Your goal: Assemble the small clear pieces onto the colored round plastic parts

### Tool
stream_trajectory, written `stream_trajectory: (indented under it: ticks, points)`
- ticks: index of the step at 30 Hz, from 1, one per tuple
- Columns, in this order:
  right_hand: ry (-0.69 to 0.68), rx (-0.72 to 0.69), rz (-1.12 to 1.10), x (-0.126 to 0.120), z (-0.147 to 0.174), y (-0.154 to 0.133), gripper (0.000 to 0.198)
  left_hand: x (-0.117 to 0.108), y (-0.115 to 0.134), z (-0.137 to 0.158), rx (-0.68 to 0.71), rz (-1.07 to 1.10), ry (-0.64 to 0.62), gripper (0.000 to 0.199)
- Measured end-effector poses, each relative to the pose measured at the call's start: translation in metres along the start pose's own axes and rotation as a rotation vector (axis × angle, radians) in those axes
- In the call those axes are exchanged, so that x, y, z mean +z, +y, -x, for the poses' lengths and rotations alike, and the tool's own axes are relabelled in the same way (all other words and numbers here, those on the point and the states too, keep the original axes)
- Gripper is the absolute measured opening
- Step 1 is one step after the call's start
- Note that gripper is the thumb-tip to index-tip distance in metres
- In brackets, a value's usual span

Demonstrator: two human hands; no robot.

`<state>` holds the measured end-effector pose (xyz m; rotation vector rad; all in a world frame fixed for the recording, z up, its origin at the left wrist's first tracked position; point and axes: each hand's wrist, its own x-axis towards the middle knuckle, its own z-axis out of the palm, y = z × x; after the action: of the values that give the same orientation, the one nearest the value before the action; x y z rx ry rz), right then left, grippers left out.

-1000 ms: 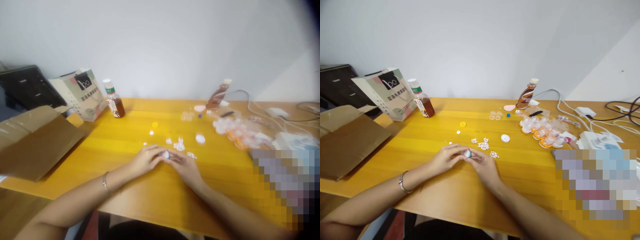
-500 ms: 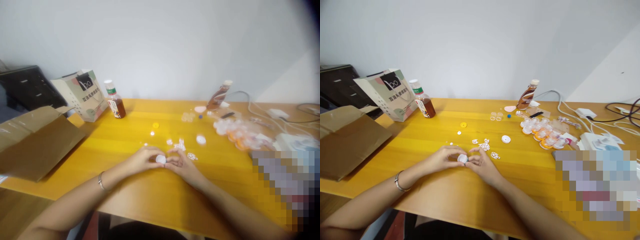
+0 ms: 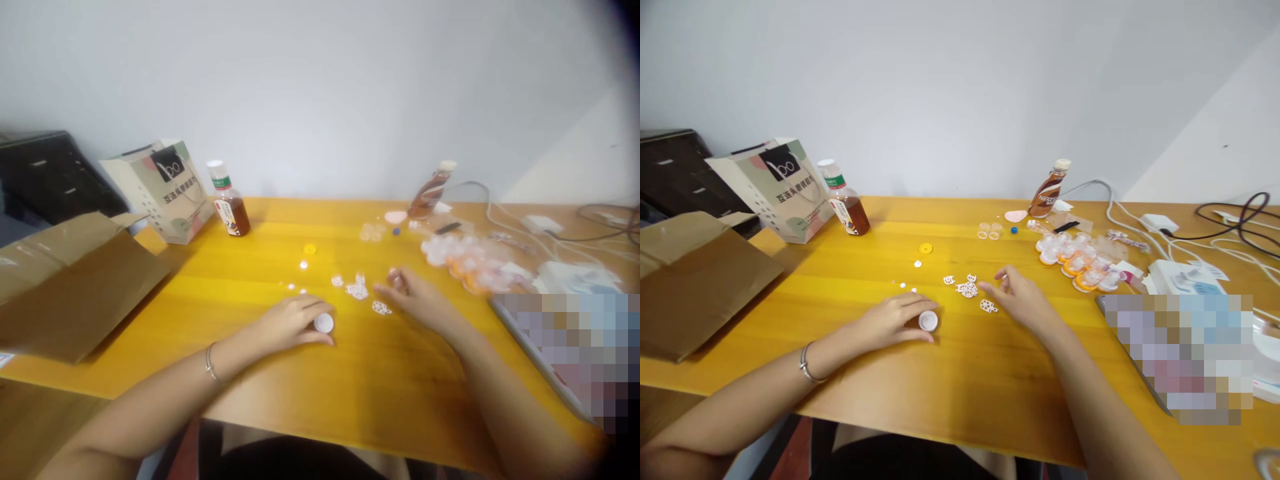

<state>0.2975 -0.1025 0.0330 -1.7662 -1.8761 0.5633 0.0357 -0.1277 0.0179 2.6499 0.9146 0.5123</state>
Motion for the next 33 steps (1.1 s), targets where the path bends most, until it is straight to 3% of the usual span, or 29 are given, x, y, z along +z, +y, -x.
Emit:
stream_trajectory:
  ticks: [3,10,18,24,28,33]
  points:
    - [-0.160,-0.025,0.066,0.008,0.004,0.003,0.044,-0.004,-0.004,-0.002,-0.040,-0.022,0.055,0.043]
    - [-0.061,-0.230,0.029,0.043,-0.002,0.006,0.029,-0.006,-0.020,-0.005,-0.113,-0.006,0.124,0.037]
    - [-0.062,-0.311,-0.101,0.058,0.001,-0.009,0.023,0.001,-0.028,-0.011,-0.103,0.049,0.162,0.029]
    - [-0.134,-0.233,-0.320,0.061,0.006,-0.017,0.021,0.010,-0.029,-0.024,0.016,-0.014,0.142,0.029]
    - [-0.130,-0.116,-0.486,0.058,0.010,-0.026,0.027,0.016,-0.031,-0.029,0.024,-0.051,0.120,0.021]
    - [-0.152,0.038,-0.781,0.060,0.016,-0.040,0.019,0.021,-0.031,-0.029,0.014,-0.102,0.117,0.019]
